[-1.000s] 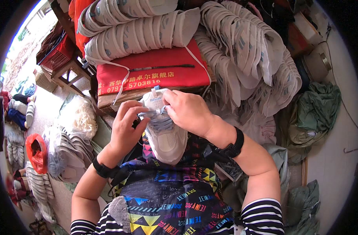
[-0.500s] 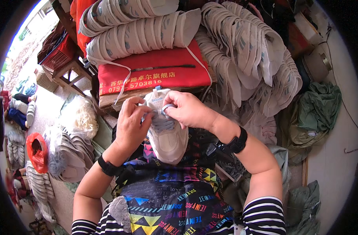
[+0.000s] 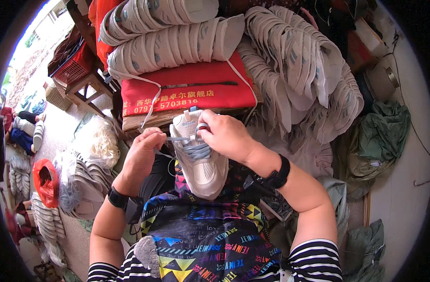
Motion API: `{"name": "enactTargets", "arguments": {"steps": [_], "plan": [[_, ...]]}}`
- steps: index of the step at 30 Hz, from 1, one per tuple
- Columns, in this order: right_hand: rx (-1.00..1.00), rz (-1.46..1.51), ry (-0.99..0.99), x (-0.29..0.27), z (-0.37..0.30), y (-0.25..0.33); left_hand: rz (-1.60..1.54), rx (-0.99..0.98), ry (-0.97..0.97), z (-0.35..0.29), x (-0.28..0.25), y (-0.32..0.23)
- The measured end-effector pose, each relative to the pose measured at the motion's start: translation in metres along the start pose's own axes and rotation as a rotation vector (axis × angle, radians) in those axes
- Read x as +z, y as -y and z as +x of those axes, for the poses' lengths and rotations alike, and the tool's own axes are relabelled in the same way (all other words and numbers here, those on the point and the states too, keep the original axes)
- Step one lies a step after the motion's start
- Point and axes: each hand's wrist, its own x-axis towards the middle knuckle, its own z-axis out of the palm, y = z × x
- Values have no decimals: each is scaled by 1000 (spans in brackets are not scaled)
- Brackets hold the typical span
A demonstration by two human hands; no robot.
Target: Lacing a white sneaker by hand.
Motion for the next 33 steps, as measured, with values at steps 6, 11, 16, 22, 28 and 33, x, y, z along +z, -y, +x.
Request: {"name": "enactTargets", "arguments": {"steps": [6,11,16,22,28,33], "plan": [[287,770,195,-14,-6,1,57,-97,121,-11,-5,8],[207,702,18,-1,-12,-20,162,8,160,-13,-8,11],[279,999,5,-17,-24,-25,228,66,170,-13,-22,-1],[391,587,260,-29,-45,-45,1059,546,325,-26,-72,13],[-107,-27,-186,-9,-77,-106,1348,483,-79,-45,-132,39],[672,481,-188,-6,-92,-127,662,-266,-436,-51,-185,77]]}}
